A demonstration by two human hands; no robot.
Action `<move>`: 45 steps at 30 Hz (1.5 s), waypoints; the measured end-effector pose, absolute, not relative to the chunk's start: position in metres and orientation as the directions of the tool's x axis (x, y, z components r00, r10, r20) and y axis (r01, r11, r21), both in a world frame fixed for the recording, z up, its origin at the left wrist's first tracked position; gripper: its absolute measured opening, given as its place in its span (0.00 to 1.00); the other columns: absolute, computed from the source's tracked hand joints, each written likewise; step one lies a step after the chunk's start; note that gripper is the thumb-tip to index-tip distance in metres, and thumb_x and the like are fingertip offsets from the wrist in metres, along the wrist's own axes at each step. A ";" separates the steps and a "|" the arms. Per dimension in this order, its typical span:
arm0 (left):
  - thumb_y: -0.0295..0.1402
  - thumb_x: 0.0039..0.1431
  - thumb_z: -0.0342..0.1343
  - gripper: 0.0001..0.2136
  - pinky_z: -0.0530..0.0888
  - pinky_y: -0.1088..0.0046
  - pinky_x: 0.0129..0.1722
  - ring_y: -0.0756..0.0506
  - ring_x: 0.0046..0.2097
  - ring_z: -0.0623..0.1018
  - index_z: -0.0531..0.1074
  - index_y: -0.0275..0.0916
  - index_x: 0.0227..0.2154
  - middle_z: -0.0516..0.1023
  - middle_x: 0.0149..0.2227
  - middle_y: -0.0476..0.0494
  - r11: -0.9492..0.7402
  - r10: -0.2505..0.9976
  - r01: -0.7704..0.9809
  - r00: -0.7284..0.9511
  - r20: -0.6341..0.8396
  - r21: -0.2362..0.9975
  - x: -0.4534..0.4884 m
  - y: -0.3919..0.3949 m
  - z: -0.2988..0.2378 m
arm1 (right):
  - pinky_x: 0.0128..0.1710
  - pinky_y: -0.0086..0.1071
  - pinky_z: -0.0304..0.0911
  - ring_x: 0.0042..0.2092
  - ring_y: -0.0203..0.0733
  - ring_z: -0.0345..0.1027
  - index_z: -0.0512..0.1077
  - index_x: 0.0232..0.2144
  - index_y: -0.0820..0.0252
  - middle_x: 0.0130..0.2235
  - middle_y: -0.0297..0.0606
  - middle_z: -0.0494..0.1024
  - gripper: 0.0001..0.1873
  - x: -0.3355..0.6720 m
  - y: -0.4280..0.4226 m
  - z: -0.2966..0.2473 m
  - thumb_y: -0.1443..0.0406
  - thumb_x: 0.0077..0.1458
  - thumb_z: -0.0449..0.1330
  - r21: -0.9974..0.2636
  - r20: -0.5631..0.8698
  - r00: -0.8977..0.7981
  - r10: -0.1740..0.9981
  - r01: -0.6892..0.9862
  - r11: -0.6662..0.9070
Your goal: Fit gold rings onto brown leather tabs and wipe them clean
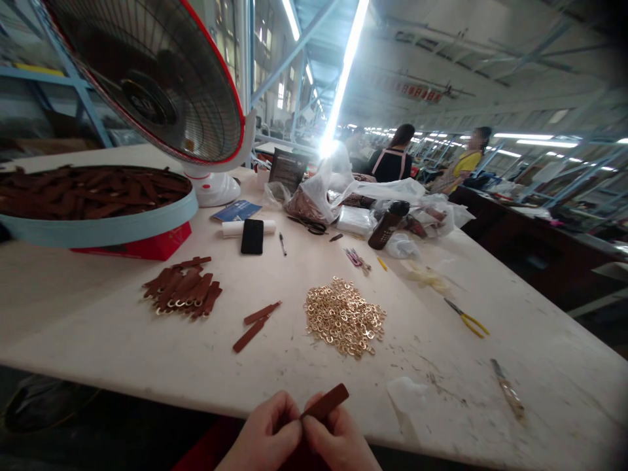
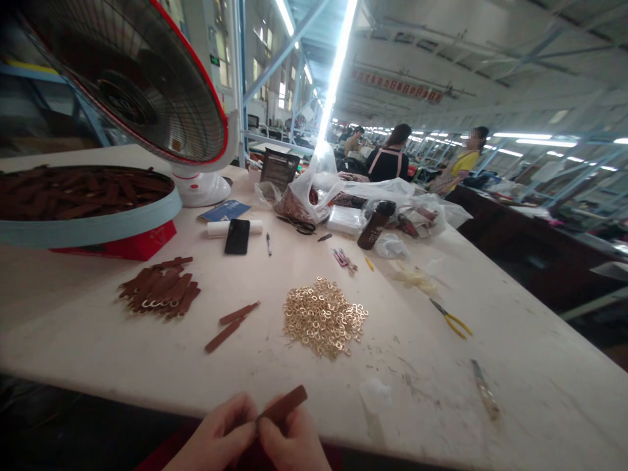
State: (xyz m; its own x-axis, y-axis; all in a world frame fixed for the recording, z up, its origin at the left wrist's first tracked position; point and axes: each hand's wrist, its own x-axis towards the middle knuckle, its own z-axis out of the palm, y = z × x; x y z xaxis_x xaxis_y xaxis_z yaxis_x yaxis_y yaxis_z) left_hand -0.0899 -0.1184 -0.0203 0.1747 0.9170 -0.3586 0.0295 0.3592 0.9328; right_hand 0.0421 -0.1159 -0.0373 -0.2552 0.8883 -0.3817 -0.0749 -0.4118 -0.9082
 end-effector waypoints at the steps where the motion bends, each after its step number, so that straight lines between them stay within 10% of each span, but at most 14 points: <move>1: 0.34 0.42 0.52 0.08 0.55 0.80 0.18 0.54 0.20 0.59 0.60 0.38 0.17 0.60 0.16 0.56 0.346 0.930 0.018 0.127 -0.346 0.938 -0.100 -0.112 -0.021 | 0.23 0.24 0.47 0.24 0.29 0.53 0.64 0.25 0.62 0.22 0.29 0.64 0.13 0.042 -0.113 -0.041 0.58 0.40 0.60 -0.918 -0.339 -0.287 0.896 -0.107 -0.382; 5: 0.35 0.43 0.56 0.08 0.61 0.81 0.20 0.53 0.21 0.61 0.62 0.37 0.19 0.61 0.17 0.55 0.293 0.917 -0.086 -0.256 -0.305 0.952 -0.168 -0.071 -0.023 | 0.23 0.25 0.48 0.24 0.29 0.53 0.63 0.40 0.59 0.29 0.31 0.66 0.26 0.052 -0.100 -0.061 0.50 0.42 0.59 -0.978 -0.181 -0.197 0.964 -0.067 -0.197; 10: 0.37 0.50 0.47 0.08 0.66 0.77 0.23 0.51 0.23 0.66 0.63 0.37 0.29 0.69 0.28 0.46 0.278 0.825 -0.062 -0.495 -0.271 0.959 -0.230 -0.035 -0.033 | 0.30 0.30 0.57 0.29 0.37 0.61 0.67 0.33 0.61 0.26 0.34 0.68 0.18 0.064 -0.093 -0.083 0.52 0.47 0.54 -0.966 -0.095 -0.009 0.995 0.241 -0.090; 15: 0.40 0.42 0.58 0.12 0.64 0.71 0.30 0.44 0.30 0.69 0.69 0.37 0.28 0.71 0.28 0.45 0.211 0.933 0.241 -0.338 -0.122 0.947 -0.206 -0.036 -0.037 | 0.33 0.30 0.59 0.30 0.38 0.64 0.68 0.36 0.61 0.30 0.36 0.71 0.14 0.063 -0.084 -0.074 0.59 0.51 0.51 -0.863 -0.049 -0.056 0.997 0.504 -0.014; 21: 0.28 0.48 0.49 0.05 0.58 0.69 0.32 0.43 0.30 0.68 0.65 0.39 0.20 0.68 0.24 0.47 -0.015 0.995 0.801 -0.046 0.088 0.598 -0.177 -0.041 -0.029 | 0.39 0.30 0.59 0.39 0.39 0.66 0.68 0.41 0.59 0.38 0.40 0.72 0.15 0.058 -0.046 -0.050 0.71 0.52 0.48 -0.544 0.098 -0.134 0.986 0.823 0.166; 39: 0.30 0.54 0.46 0.07 0.65 0.70 0.33 0.43 0.32 0.72 0.68 0.40 0.25 0.72 0.29 0.45 -0.113 0.993 0.689 0.101 0.060 0.716 -0.144 -0.073 -0.028 | 0.32 0.28 0.55 0.34 0.38 0.66 0.68 0.24 0.60 0.30 0.36 0.73 0.08 0.059 -0.040 -0.046 0.75 0.46 0.52 -0.530 0.014 -0.166 0.986 0.835 0.148; 45: 0.39 0.48 0.54 0.08 0.68 0.71 0.29 0.42 0.29 0.75 0.67 0.39 0.27 0.76 0.26 0.44 0.104 0.995 0.246 -0.027 -0.101 0.964 -0.129 -0.082 -0.028 | 0.33 0.28 0.56 0.33 0.37 0.64 0.65 0.26 0.60 0.30 0.36 0.71 0.04 0.054 -0.075 -0.040 0.70 0.50 0.51 -0.693 0.020 -0.185 0.983 0.706 0.147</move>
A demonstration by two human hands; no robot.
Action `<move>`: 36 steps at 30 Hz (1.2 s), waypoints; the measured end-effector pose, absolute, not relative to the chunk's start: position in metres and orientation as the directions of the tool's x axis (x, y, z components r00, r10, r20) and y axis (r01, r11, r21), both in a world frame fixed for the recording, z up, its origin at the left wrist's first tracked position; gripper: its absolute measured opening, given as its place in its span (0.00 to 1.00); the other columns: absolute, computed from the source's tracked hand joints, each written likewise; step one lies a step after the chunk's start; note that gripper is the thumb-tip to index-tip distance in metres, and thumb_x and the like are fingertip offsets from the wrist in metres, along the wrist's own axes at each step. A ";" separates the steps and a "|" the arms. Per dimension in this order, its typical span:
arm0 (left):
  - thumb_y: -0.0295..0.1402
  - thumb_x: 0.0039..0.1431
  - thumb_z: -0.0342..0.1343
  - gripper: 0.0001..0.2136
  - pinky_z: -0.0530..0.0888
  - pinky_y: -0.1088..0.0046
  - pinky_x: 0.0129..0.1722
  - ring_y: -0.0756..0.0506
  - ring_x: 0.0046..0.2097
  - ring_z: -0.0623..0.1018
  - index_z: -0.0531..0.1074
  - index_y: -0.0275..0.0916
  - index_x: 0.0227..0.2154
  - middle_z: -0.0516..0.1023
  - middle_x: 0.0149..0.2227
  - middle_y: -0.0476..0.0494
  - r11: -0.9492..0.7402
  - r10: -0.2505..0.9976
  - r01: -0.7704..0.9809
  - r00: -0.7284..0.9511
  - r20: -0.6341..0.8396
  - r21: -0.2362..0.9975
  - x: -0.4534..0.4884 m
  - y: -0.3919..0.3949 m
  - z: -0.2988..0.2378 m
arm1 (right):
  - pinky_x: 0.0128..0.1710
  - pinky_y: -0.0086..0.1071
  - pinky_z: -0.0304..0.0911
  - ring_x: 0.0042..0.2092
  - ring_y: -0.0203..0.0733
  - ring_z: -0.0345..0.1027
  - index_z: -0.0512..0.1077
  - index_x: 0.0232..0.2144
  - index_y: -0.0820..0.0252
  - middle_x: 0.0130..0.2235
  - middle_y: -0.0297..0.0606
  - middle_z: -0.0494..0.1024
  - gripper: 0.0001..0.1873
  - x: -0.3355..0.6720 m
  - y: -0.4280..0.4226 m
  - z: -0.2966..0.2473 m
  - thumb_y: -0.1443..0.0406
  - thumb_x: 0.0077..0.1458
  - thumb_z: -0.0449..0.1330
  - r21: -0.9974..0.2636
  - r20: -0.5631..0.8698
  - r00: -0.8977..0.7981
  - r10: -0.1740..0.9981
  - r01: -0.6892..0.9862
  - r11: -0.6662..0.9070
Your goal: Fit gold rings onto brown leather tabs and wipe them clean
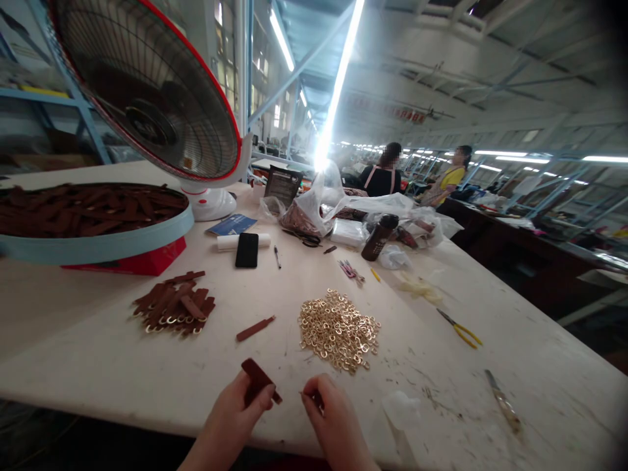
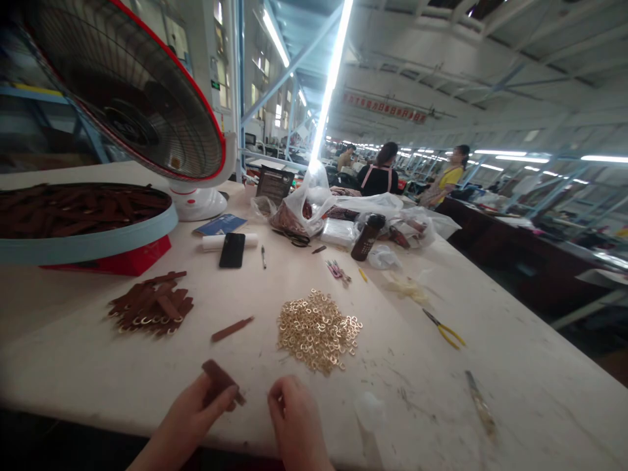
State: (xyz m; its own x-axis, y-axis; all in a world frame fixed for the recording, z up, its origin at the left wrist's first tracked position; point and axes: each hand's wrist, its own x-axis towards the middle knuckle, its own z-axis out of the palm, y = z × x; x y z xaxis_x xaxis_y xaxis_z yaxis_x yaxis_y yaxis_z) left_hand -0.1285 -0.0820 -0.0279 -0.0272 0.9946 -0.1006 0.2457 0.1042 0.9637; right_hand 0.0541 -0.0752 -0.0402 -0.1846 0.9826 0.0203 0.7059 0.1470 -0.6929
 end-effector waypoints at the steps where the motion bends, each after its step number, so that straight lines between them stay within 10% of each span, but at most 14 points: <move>1: 0.40 0.46 0.55 0.10 0.68 0.71 0.27 0.43 0.27 0.74 0.67 0.38 0.27 0.77 0.25 0.44 0.130 0.991 0.140 -0.031 -0.126 0.982 -0.124 -0.083 -0.027 | 0.32 0.28 0.56 0.32 0.37 0.63 0.65 0.26 0.60 0.29 0.35 0.70 0.04 0.053 -0.081 -0.039 0.69 0.50 0.51 -0.742 0.011 -0.185 0.983 0.657 0.132; 16: 0.39 0.43 0.61 0.14 0.71 0.72 0.36 0.44 0.37 0.76 0.68 0.37 0.30 0.77 0.32 0.43 0.406 0.875 -0.390 -0.096 -0.475 0.826 -0.084 -0.104 -0.014 | 0.33 0.28 0.60 0.31 0.36 0.65 0.71 0.29 0.56 0.29 0.36 0.74 0.09 0.034 -0.109 -0.045 0.61 0.54 0.52 -0.892 0.321 0.079 0.944 0.360 0.274; 26: 0.40 0.41 0.64 0.16 0.70 0.72 0.36 0.45 0.37 0.74 0.68 0.37 0.31 0.75 0.32 0.46 0.427 0.875 -0.524 0.033 -0.483 0.737 -0.079 -0.113 -0.012 | 0.31 0.27 0.59 0.28 0.34 0.64 0.67 0.23 0.59 0.23 0.30 0.73 0.16 0.036 -0.106 -0.042 0.53 0.41 0.64 -0.957 -0.126 0.017 0.992 -0.265 -0.117; 36: 0.39 0.45 0.60 0.11 0.69 0.73 0.31 0.45 0.29 0.73 0.68 0.37 0.23 0.74 0.22 0.49 0.163 0.983 -0.216 -0.043 -0.176 0.963 -0.088 -0.105 -0.026 | 0.25 0.26 0.48 0.25 0.31 0.52 0.64 0.24 0.61 0.21 0.29 0.61 0.22 0.039 -0.112 -0.055 0.47 0.48 0.54 -0.997 -0.075 -0.056 0.996 0.005 -0.075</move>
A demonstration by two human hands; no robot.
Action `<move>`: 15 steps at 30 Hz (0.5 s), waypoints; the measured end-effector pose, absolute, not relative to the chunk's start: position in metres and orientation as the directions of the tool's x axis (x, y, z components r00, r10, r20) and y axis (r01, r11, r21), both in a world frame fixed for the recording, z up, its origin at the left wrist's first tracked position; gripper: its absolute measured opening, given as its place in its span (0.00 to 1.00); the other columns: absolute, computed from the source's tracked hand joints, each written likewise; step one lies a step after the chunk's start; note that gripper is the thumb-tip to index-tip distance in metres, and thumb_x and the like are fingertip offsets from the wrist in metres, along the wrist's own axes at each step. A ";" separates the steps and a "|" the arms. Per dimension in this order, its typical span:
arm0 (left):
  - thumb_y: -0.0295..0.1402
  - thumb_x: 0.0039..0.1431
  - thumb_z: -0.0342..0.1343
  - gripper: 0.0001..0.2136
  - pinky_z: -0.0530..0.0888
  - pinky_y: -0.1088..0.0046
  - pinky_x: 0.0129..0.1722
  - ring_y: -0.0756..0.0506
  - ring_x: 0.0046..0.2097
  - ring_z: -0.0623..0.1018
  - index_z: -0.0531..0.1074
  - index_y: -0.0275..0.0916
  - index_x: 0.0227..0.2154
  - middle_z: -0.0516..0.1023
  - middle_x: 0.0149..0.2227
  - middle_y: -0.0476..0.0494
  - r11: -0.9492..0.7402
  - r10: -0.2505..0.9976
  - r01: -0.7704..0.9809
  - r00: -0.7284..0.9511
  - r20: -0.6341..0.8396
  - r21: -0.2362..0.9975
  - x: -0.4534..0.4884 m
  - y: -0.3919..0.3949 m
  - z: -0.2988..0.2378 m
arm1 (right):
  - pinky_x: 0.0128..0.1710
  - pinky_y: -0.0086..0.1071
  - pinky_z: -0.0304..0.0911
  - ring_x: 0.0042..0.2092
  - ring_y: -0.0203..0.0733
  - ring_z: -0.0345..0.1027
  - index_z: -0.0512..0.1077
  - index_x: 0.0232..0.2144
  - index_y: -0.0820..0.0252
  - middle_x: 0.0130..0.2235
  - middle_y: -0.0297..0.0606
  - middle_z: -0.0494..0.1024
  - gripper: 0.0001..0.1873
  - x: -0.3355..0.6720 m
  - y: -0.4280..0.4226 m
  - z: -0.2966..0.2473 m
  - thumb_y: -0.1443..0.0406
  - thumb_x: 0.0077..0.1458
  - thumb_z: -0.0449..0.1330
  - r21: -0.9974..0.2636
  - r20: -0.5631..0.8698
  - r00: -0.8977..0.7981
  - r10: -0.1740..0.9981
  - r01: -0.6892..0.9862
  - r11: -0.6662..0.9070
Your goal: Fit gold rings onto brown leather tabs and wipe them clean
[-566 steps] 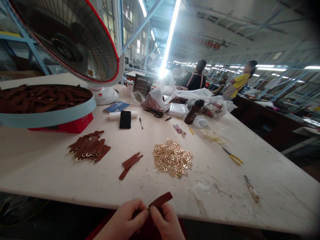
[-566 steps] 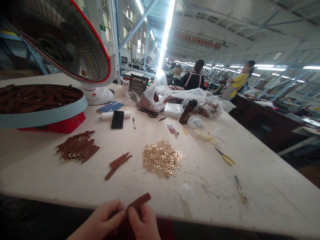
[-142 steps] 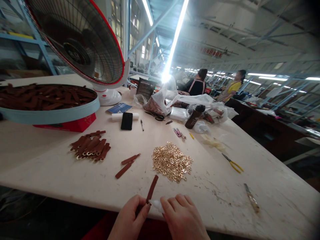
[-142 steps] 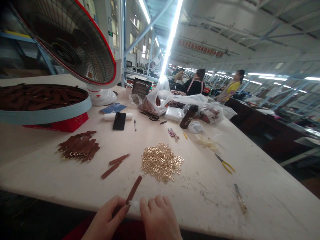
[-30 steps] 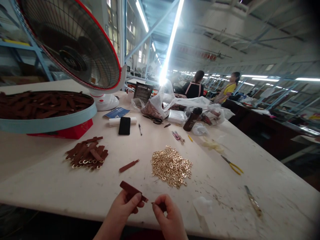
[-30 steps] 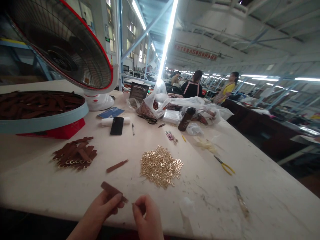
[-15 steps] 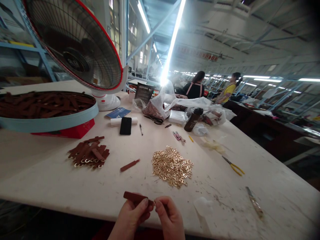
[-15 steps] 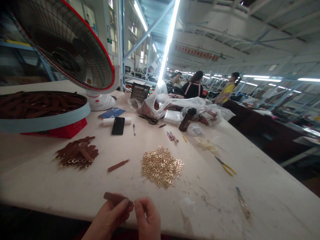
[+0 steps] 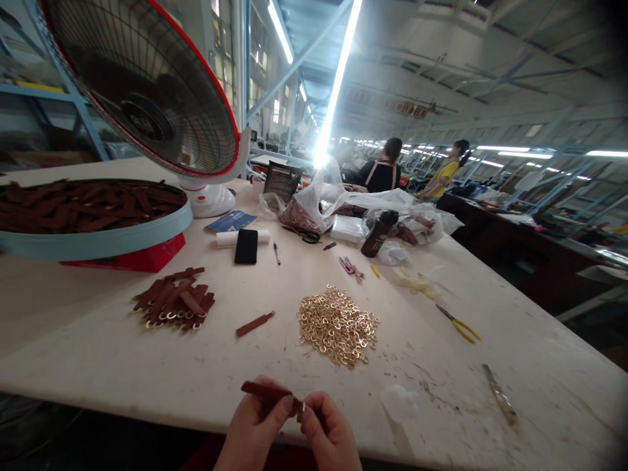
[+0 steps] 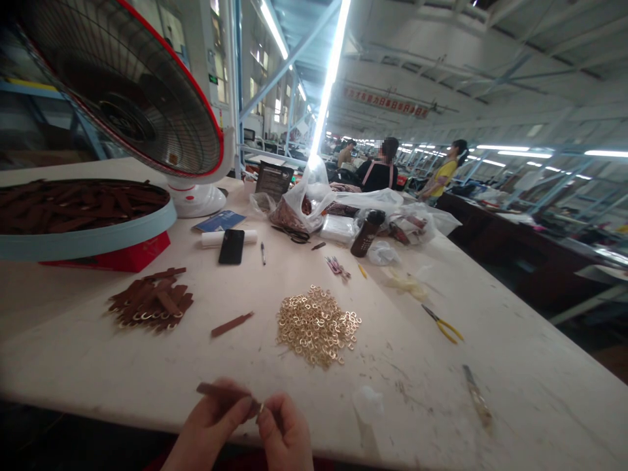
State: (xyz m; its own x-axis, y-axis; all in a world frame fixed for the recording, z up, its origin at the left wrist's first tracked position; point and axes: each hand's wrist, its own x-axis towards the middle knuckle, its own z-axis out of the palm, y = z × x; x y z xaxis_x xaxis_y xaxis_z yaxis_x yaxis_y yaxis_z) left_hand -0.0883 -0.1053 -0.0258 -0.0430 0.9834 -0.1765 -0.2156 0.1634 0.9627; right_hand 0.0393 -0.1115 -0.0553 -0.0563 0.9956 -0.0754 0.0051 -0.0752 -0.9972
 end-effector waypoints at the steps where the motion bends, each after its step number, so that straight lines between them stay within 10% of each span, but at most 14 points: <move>1: 0.38 0.47 0.59 0.09 0.70 0.73 0.31 0.45 0.30 0.74 0.68 0.38 0.23 0.74 0.23 0.49 0.142 0.988 -0.159 -0.029 -0.149 0.977 -0.090 -0.105 -0.025 | 0.25 0.26 0.48 0.25 0.32 0.51 0.64 0.24 0.61 0.21 0.29 0.60 0.22 0.039 -0.112 -0.056 0.47 0.49 0.52 -0.998 -0.053 -0.060 0.997 0.047 -0.051; 15: 0.37 0.50 0.51 0.08 0.68 0.73 0.31 0.45 0.31 0.72 0.70 0.38 0.25 0.74 0.26 0.47 0.119 0.986 0.174 0.091 -0.137 0.977 -0.094 -0.106 -0.027 | 0.28 0.26 0.50 0.27 0.33 0.55 0.62 0.24 0.58 0.23 0.30 0.61 0.17 0.038 -0.119 -0.056 0.55 0.57 0.44 -0.946 0.086 -0.086 0.993 0.305 0.109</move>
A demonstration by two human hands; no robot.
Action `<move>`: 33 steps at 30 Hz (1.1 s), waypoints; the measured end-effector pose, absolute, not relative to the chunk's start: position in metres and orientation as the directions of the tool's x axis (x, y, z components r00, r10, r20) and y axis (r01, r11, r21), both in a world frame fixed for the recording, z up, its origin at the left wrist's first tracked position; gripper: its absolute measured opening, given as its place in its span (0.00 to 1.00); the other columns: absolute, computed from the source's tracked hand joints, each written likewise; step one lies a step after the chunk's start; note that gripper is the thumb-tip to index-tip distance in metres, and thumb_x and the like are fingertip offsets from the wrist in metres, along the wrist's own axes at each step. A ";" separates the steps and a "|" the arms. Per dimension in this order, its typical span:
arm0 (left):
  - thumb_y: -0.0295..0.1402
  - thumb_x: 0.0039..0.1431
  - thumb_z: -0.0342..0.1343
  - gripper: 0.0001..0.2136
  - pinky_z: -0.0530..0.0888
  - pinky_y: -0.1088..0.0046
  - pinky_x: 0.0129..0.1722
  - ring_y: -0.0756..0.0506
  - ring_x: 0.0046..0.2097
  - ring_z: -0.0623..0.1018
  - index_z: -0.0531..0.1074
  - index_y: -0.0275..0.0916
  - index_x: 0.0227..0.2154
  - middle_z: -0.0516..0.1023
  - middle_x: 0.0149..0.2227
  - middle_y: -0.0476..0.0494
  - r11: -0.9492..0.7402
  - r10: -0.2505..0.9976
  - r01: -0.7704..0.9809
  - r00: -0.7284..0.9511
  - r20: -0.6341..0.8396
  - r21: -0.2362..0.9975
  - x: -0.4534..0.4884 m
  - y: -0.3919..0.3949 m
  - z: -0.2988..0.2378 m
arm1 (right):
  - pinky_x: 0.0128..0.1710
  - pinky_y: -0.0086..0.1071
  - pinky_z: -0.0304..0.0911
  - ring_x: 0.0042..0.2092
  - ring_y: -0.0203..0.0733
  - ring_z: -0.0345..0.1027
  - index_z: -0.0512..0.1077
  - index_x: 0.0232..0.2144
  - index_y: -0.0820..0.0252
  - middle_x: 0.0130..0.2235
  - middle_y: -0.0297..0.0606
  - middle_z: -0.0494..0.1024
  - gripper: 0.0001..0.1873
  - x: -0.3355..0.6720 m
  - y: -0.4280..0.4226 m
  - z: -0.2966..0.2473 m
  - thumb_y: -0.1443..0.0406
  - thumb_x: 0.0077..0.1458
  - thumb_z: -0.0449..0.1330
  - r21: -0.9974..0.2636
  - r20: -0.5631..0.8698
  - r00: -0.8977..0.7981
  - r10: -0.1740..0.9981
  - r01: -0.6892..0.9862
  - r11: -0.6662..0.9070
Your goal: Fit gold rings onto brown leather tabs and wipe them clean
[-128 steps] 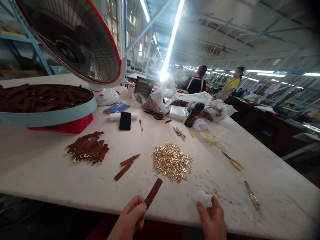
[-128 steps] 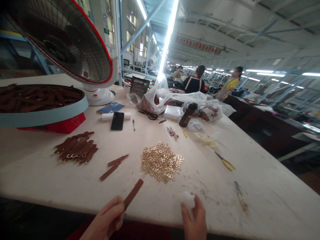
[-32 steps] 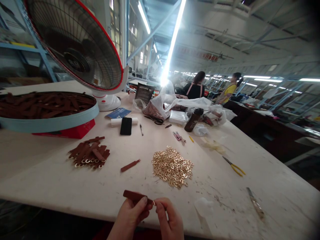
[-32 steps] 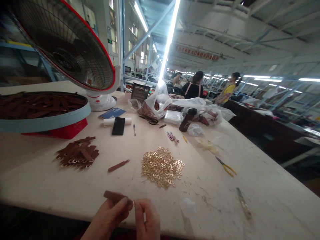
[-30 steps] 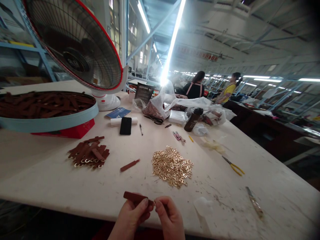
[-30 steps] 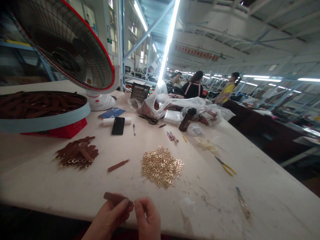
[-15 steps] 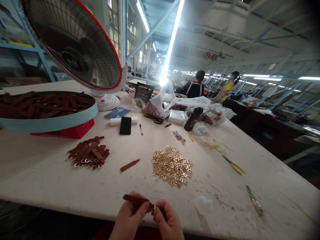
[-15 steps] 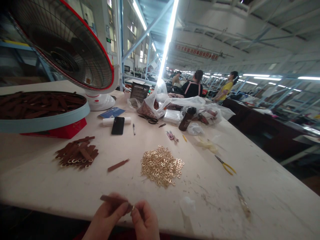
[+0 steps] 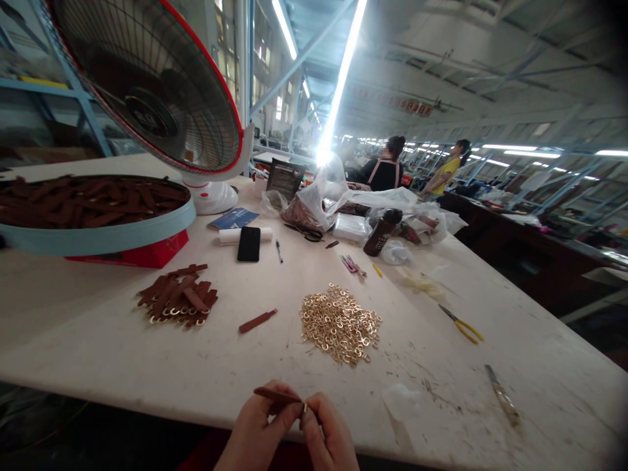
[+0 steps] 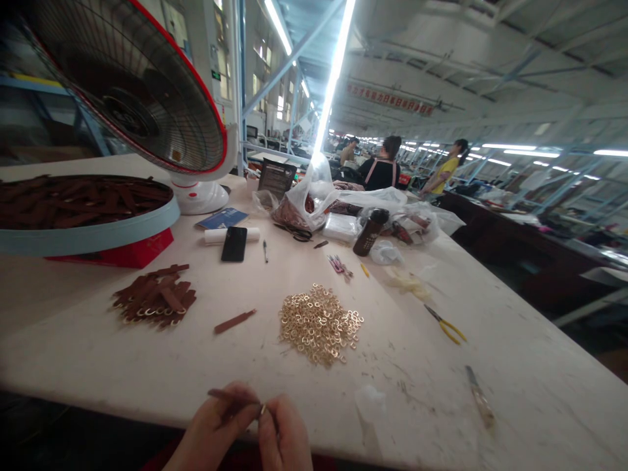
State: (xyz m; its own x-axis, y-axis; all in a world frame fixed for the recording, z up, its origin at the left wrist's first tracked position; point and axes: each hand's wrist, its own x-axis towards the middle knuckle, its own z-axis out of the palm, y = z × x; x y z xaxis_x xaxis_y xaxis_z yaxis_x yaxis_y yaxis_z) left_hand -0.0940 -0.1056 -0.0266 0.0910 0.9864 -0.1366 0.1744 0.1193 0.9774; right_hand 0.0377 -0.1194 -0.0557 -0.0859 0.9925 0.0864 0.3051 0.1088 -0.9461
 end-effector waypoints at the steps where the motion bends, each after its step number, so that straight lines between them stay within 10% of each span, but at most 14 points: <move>1: 0.37 0.51 0.51 0.09 0.68 0.73 0.32 0.44 0.31 0.72 0.70 0.38 0.25 0.74 0.27 0.47 0.132 0.984 0.194 0.089 -0.151 0.972 -0.095 -0.106 -0.026 | 0.28 0.26 0.50 0.27 0.33 0.55 0.62 0.24 0.58 0.23 0.30 0.62 0.17 0.038 -0.119 -0.055 0.55 0.57 0.44 -0.946 0.095 -0.103 0.990 0.302 0.122; 13: 0.39 0.54 0.47 0.12 0.67 0.70 0.36 0.42 0.34 0.71 0.70 0.38 0.27 0.74 0.29 0.43 0.082 0.993 0.310 0.060 -0.105 0.947 -0.094 -0.112 -0.025 | 0.26 0.26 0.54 0.26 0.33 0.58 0.63 0.23 0.59 0.22 0.32 0.65 0.18 0.042 -0.119 -0.067 0.56 0.58 0.44 -0.939 0.064 -0.118 0.991 0.330 0.100; 18: 0.42 0.50 0.49 0.14 0.63 0.75 0.25 0.48 0.25 0.65 0.68 0.34 0.28 0.69 0.25 0.48 0.266 0.922 0.131 0.254 -0.291 0.955 -0.098 -0.106 -0.021 | 0.34 0.25 0.62 0.34 0.34 0.65 0.65 0.42 0.55 0.35 0.36 0.71 0.12 0.065 -0.114 -0.050 0.64 0.53 0.53 -0.799 0.392 -0.344 0.853 0.333 0.501; 23: 0.47 0.46 0.51 0.17 0.58 0.77 0.23 0.51 0.23 0.60 0.65 0.34 0.25 0.61 0.20 0.53 0.369 0.846 0.068 0.388 -0.366 0.927 -0.097 -0.106 -0.014 | 0.33 0.25 0.61 0.33 0.35 0.66 0.70 0.30 0.58 0.31 0.37 0.72 0.07 0.070 -0.103 -0.028 0.64 0.55 0.53 -0.653 0.406 -0.527 0.747 0.405 0.640; 33: 0.34 0.56 0.42 0.10 0.66 0.73 0.34 0.44 0.34 0.71 0.67 0.38 0.27 0.73 0.30 0.44 0.106 0.944 0.496 0.222 -0.244 0.862 -0.095 -0.124 -0.011 | 0.31 0.28 0.55 0.30 0.35 0.60 0.65 0.23 0.60 0.26 0.32 0.67 0.04 0.061 -0.111 -0.036 0.65 0.48 0.54 -0.877 -0.125 -0.363 0.923 0.475 0.068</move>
